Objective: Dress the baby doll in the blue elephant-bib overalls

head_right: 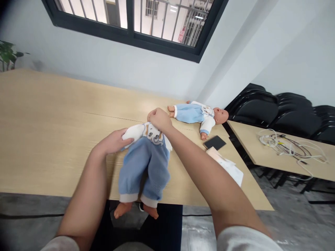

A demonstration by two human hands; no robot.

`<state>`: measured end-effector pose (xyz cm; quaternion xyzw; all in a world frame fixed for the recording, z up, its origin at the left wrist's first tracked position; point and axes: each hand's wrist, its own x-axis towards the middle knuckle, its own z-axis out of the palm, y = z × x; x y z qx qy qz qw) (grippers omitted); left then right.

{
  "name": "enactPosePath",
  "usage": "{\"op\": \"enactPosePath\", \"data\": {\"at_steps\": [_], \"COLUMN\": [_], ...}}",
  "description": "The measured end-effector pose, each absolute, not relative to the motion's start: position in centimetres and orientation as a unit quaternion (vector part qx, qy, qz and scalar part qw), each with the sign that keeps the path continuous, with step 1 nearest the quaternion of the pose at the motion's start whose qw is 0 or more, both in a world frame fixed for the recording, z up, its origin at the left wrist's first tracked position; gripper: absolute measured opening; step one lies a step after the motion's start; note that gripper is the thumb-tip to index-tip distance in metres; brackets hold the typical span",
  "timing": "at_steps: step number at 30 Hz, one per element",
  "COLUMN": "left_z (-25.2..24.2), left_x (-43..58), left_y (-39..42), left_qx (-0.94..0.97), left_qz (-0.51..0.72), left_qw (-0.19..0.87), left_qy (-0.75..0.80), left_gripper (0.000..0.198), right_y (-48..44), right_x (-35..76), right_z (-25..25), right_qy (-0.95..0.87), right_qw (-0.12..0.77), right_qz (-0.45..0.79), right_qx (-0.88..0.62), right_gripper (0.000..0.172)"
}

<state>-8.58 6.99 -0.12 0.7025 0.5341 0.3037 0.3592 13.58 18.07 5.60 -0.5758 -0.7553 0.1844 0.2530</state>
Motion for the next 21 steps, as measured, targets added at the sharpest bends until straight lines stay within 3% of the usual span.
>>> {"op": "enactPosePath", "data": {"at_steps": [4, 8, 12, 16, 18, 21], "left_z": [-0.6, -1.7, -2.8, -1.1, 1.0, 4.0], "left_x": [-9.3, -9.3, -9.1, -7.4, -5.4, -1.2], "left_y": [7.2, 7.9, 8.2, 7.8, 8.1, 9.9], "left_qx": [0.69, 0.704, 0.691, 0.706, 0.762, 0.861], "left_qz": [0.277, 0.248, 0.216, 0.265, 0.289, 0.248], "left_qw": [0.368, 0.341, 0.263, 0.077, 0.041, 0.079], "left_qy": [0.558, 0.571, 0.638, 0.652, 0.578, 0.437], "left_gripper": [0.052, 0.047, 0.05, 0.064, 0.055, 0.038], "right_y": [12.0, 6.4, 6.8, 9.6, 10.3, 10.7], "right_x": [18.1, 24.5, 29.7, 31.6, 31.5, 30.9], "right_z": [2.9, -2.0, -4.5, -3.9, -3.4, -2.8], "right_qy": [-0.696, -0.669, -0.7, -0.713, -0.714, -0.695], "right_qw": [0.38, 0.387, 0.27, 0.119, 0.09, 0.064], "right_qz": [0.169, 0.183, 0.052, 0.076, 0.111, 0.142], "right_qx": [-0.585, -0.608, -0.659, -0.687, -0.685, -0.702], "right_gripper": [0.026, 0.033, 0.039, 0.046, 0.042, 0.043]}}
